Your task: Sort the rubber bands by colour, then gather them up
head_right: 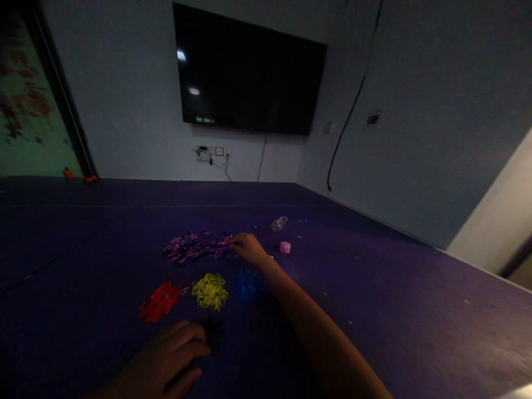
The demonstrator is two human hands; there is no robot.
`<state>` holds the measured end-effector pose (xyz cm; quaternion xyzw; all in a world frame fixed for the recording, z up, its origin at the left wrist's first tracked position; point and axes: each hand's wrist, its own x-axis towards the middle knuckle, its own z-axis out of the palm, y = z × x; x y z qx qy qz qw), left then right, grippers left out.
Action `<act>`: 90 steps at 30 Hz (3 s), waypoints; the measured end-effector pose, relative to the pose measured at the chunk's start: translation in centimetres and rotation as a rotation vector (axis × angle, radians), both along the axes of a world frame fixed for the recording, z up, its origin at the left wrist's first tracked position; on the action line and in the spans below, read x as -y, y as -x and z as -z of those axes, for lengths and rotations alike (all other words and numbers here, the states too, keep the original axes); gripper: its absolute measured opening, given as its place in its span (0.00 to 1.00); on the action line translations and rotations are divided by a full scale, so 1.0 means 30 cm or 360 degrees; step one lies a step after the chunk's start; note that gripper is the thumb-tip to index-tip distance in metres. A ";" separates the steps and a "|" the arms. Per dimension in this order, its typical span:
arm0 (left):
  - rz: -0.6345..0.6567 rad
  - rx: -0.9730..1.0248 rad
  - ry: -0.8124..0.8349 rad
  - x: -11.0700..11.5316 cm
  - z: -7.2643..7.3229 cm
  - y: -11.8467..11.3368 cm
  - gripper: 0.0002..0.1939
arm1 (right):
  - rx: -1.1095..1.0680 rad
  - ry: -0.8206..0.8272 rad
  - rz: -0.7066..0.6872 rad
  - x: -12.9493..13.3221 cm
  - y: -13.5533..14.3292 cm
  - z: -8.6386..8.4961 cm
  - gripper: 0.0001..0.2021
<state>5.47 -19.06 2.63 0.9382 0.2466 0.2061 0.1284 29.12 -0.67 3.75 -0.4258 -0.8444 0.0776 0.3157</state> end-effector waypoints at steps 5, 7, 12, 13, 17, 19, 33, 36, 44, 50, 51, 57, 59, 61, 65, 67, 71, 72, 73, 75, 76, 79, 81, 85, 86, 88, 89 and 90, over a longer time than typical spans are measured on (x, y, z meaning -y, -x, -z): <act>-0.0051 0.0007 -0.0008 0.007 -0.001 0.000 0.11 | 0.0316 -0.0022 -0.0123 0.005 0.074 -0.005 0.10; -0.0060 -0.0006 -0.0004 0.013 -0.007 -0.001 0.11 | 0.0528 -0.0027 -0.0127 0.013 0.097 0.003 0.12; -0.0059 -0.0012 0.0010 0.017 -0.010 -0.003 0.11 | 0.0779 -0.0024 0.0043 0.037 0.120 0.012 0.17; -0.0058 -0.0019 0.0011 0.017 -0.009 -0.003 0.10 | 0.0795 -0.0024 0.0067 0.040 0.121 0.010 0.17; -0.0055 0.0018 -0.0026 0.015 -0.002 -0.002 0.11 | 0.0816 -0.0028 0.0069 0.044 0.119 0.001 0.18; -0.0059 0.0025 -0.0038 0.014 0.001 -0.002 0.11 | 0.0801 -0.0036 0.0040 0.039 0.115 0.003 0.18; -0.0007 0.0040 -0.0108 -0.001 0.011 -0.001 0.10 | 0.0255 -0.0102 0.0095 -0.020 0.075 0.036 0.15; 0.0008 0.0037 -0.0144 -0.017 0.038 -0.002 0.10 | 0.0190 -0.0072 0.0094 -0.017 0.081 0.039 0.14; 0.0047 0.0048 -0.0292 -0.078 0.166 0.000 0.11 | 0.0150 -0.0021 -0.0004 -0.002 0.083 0.045 0.13; 0.0069 0.0074 -0.0356 -0.077 0.161 -0.002 0.10 | 0.0281 -0.0009 -0.0068 0.002 0.071 0.041 0.17; 0.0075 0.0080 -0.0371 -0.079 0.162 -0.003 0.10 | 0.0324 -0.0012 -0.0079 0.002 0.070 0.041 0.17; 0.0086 0.0124 -0.0451 -0.090 0.186 -0.012 0.17 | 0.0639 -0.0026 -0.0064 0.011 0.074 0.031 0.20; 0.0068 0.0137 -0.0480 -0.089 0.186 -0.015 0.19 | 0.0710 -0.0032 -0.0070 0.017 0.080 0.023 0.20; 0.0060 0.0133 -0.0493 -0.083 0.169 -0.017 0.20 | 0.0742 -0.0047 -0.0089 0.019 0.086 0.020 0.20; 0.0075 0.0086 -0.0434 -0.058 0.108 -0.010 0.21 | 0.0712 -0.0074 -0.0108 0.009 0.089 0.032 0.19; 0.0052 0.0066 -0.0396 -0.052 0.096 -0.006 0.18 | 0.0652 -0.0087 -0.0110 0.001 0.085 0.041 0.20; 0.0043 0.0080 -0.0385 -0.067 0.130 -0.006 0.12 | 0.0416 -0.0154 -0.0059 -0.009 0.073 0.031 0.17; 0.0048 0.0089 -0.0379 -0.071 0.138 -0.006 0.11 | 0.0341 -0.0180 -0.0046 -0.007 0.072 0.019 0.16; 0.0054 0.0097 -0.0365 -0.072 0.140 -0.007 0.10 | 0.0267 -0.0203 -0.0038 -0.003 0.071 0.003 0.15; 0.0053 0.0091 -0.0289 -0.060 0.122 -0.005 0.09 | 0.0139 -0.0222 -0.0019 0.014 0.075 -0.040 0.13; 0.0043 0.0083 -0.0234 -0.049 0.104 -0.003 0.09 | 0.0088 -0.0209 -0.0008 0.028 0.080 -0.064 0.13; -0.0102 0.0064 -0.0046 -0.007 0.038 0.001 0.10 | -0.0021 -0.0084 -0.0030 0.098 0.103 -0.130 0.12; -0.0167 0.0078 0.0042 0.014 0.008 0.001 0.10 | -0.0044 0.0018 -0.0136 0.169 0.123 -0.153 0.13; -0.0262 0.0138 0.0109 0.019 0.002 -0.004 0.06 | -0.0094 0.0066 -0.0387 0.350 0.147 -0.114 0.12; -0.0299 0.0168 0.0097 0.016 0.007 -0.005 0.05 | -0.0123 0.0055 -0.0438 0.395 0.146 -0.088 0.11; -0.0356 0.0223 0.0073 0.011 0.016 -0.006 0.04 | -0.0173 0.0038 -0.0515 0.472 0.137 -0.030 0.11; -0.0374 0.0243 0.0067 0.009 0.020 -0.007 0.04 | -0.0182 0.0027 -0.0547 0.501 0.130 -0.002 0.11; -0.0390 0.0260 0.0067 0.008 0.022 -0.007 0.05 | -0.0165 0.0009 -0.0570 0.524 0.122 0.022 0.10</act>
